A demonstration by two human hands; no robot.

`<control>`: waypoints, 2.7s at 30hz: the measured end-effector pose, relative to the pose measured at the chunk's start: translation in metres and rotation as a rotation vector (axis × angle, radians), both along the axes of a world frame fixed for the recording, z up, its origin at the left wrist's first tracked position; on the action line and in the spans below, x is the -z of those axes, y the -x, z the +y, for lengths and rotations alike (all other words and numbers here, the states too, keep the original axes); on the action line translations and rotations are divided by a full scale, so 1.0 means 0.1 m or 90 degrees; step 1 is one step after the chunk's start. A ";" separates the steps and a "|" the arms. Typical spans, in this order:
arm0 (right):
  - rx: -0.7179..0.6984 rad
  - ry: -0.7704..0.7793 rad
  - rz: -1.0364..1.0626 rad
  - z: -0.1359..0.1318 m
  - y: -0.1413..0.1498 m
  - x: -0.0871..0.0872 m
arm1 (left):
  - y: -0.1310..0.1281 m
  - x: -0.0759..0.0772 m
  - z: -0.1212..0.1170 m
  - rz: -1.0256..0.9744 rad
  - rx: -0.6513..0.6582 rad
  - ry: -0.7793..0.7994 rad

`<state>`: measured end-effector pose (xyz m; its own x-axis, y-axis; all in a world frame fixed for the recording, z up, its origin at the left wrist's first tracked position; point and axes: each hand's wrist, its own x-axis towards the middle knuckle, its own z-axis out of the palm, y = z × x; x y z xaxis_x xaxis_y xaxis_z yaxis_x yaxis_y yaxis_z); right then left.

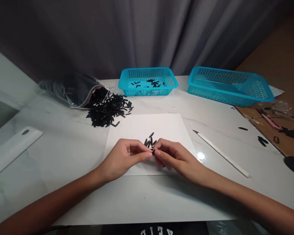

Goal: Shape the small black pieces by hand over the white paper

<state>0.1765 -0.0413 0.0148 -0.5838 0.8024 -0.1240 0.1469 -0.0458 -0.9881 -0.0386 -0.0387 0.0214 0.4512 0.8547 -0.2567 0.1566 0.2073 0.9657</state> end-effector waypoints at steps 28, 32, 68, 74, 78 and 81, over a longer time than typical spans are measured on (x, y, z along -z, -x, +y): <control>0.019 0.071 0.045 -0.05 -0.09 -0.13 | -0.07 -0.04 -0.13 -0.005 -0.035 -0.026; 0.034 0.027 -0.003 -0.06 -0.07 -0.12 | -0.10 -0.02 -0.16 0.036 -0.071 -0.091; 0.205 -0.543 -0.761 0.11 -1.11 -0.21 | -0.08 -0.04 -0.24 0.026 -0.142 -0.443; 0.232 -0.447 -0.831 -0.06 -1.25 0.04 | -0.09 -0.07 -0.24 0.020 -0.136 -0.531; 0.241 -0.453 -0.825 -0.04 -1.16 0.06 | -0.08 -0.08 -0.24 0.012 -0.128 -0.562; 0.265 -0.384 -0.712 0.03 -1.16 0.04 | -0.08 -0.08 -0.23 0.009 -0.122 -0.579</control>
<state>0.2927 -0.0386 0.0110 -0.1009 0.9929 0.0628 0.9672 0.1127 -0.2275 -0.0304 -0.0621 0.0293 0.2833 0.7896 0.5443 0.2113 -0.6050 0.7677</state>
